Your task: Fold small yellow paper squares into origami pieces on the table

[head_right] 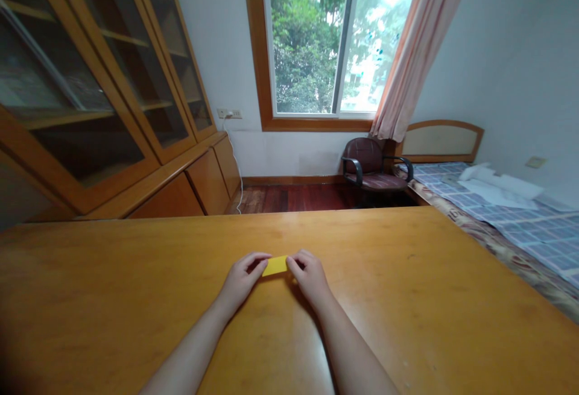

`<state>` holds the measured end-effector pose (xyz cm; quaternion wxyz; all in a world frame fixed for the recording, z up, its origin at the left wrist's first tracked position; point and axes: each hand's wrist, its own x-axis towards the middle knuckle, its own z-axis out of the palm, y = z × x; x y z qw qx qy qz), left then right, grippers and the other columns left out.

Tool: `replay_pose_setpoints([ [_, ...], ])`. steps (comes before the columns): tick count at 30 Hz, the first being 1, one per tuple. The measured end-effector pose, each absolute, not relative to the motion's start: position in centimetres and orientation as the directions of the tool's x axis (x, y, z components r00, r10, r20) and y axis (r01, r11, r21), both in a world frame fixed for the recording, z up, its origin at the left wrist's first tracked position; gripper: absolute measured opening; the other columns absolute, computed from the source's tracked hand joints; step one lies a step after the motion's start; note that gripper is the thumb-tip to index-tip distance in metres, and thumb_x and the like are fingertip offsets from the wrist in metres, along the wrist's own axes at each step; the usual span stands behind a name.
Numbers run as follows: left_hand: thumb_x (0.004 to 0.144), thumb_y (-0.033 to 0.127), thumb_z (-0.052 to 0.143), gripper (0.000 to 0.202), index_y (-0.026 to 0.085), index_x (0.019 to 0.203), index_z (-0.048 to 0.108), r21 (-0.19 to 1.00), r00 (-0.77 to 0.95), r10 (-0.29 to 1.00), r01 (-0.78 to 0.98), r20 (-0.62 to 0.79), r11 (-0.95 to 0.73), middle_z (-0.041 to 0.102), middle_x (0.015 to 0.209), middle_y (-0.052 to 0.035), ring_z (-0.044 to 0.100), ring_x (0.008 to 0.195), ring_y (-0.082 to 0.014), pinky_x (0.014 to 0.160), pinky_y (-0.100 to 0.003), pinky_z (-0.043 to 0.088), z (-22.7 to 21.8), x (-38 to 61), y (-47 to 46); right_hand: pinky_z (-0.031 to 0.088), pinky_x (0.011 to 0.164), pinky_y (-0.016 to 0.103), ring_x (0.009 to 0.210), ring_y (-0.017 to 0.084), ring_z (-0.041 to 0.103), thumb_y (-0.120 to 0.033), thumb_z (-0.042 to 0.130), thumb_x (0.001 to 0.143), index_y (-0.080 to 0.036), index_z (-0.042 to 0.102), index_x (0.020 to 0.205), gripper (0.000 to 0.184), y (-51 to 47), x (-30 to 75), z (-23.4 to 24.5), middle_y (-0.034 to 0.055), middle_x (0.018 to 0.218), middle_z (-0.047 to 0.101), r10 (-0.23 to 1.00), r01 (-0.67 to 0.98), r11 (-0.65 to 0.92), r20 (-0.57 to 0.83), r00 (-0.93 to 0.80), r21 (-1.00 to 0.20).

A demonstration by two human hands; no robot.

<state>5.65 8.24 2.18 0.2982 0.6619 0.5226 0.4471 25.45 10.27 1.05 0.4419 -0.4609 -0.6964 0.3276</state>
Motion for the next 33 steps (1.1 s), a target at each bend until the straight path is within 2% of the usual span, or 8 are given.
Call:
replay_pose_setpoints([
  [4,0.086,0.027,0.056,0.017,0.019,0.094,0.069,0.828,0.089,0.93,0.431,0.357,-0.359,0.066,0.091,-0.0049,0.062,0.084,-0.0171,0.076,-0.028,0.051,2.2,5.7,8.3,0.04,0.063,0.026,0.065,0.016,0.057,-0.033,0.055,0.09,-0.018,0.067,0.065,0.032,10.3,25.4,1.0,0.0018,0.066,0.06,0.932,0.344,0.361,0.318,-0.175,-0.867],
  [7,0.085,0.024,0.059,0.017,0.02,0.099,0.067,0.807,0.122,0.909,0.425,0.398,-0.41,0.062,0.099,-0.0062,0.061,0.09,-0.0176,0.077,-0.028,0.052,2.1,5.8,8.2,0.04,0.062,0.026,0.064,0.016,0.056,-0.034,0.055,0.09,-0.017,0.067,0.064,0.033,10.4,25.4,1.1,0.0018,0.065,0.06,0.932,0.344,0.36,0.32,-0.169,-0.867],
  [11,0.08,0.02,0.066,0.03,0.023,0.11,0.063,0.759,0.175,0.883,0.456,0.435,-0.464,0.057,0.113,-0.008,0.056,0.108,-0.0218,0.087,-0.033,0.051,1.8,5.9,8.1,0.04,0.062,0.026,0.065,0.016,0.056,-0.036,0.055,0.09,-0.017,0.068,0.067,0.032,10.5,25.5,1.0,0.0022,0.066,0.06,0.937,0.332,0.348,0.312,-0.159,-0.877],
  [14,0.078,0.019,0.069,0.039,0.025,0.115,0.061,0.696,0.224,0.86,0.511,0.459,-0.505,0.056,0.116,-0.0084,0.053,0.113,-0.0237,0.095,-0.039,0.048,1.5,5.9,8.0,0.04,0.062,0.026,0.066,0.016,0.056,-0.036,0.055,0.089,-0.017,0.068,0.068,0.031,10.6,25.6,0.9,0.0022,0.067,0.06,0.938,0.314,0.345,0.311,-0.154,-0.885],
  [19,0.08,0.016,0.067,0.039,0.025,0.117,0.059,0.629,0.263,0.836,0.56,0.483,-0.539,0.056,0.114,-0.0074,0.052,0.111,-0.0233,0.1,-0.042,0.044,1.2,5.8,8.2,0.04,0.062,0.025,0.065,0.016,0.055,-0.036,0.055,0.089,-0.017,0.068,0.067,0.031,10.5,25.6,1.0,0.0017,0.066,0.059,0.942,0.301,0.331,0.296,-0.155,-0.894],
  [26,0.084,0.017,0.064,0.032,0.024,0.115,0.059,0.628,0.259,0.837,0.565,0.482,-0.536,0.058,0.11,-0.0064,0.053,0.106,-0.0213,0.095,-0.037,0.045,1.1,5.7,8.3,0.04,0.062,0.025,0.065,0.016,0.055,-0.033,0.056,0.088,-0.017,0.067,0.066,0.03,10.2,25.5,1.3,0.0013,0.066,0.058,0.946,0.278,0.318,0.286,-0.15,-0.906],
  [33,0.084,0.02,0.064,0.03,0.023,0.114,0.06,0.645,0.258,0.849,0.559,0.461,-0.521,0.06,0.105,-0.0056,0.056,0.099,-0.021,0.089,-0.036,0.047,0.8,5.7,8.4,0.039,0.062,0.025,0.065,0.015,0.054,-0.034,0.056,0.088,-0.017,0.066,0.065,0.03,10.4,25.5,1.2,0.0005,0.065,0.057,0.945,0.274,0.322,0.29,-0.15,-0.906],
])
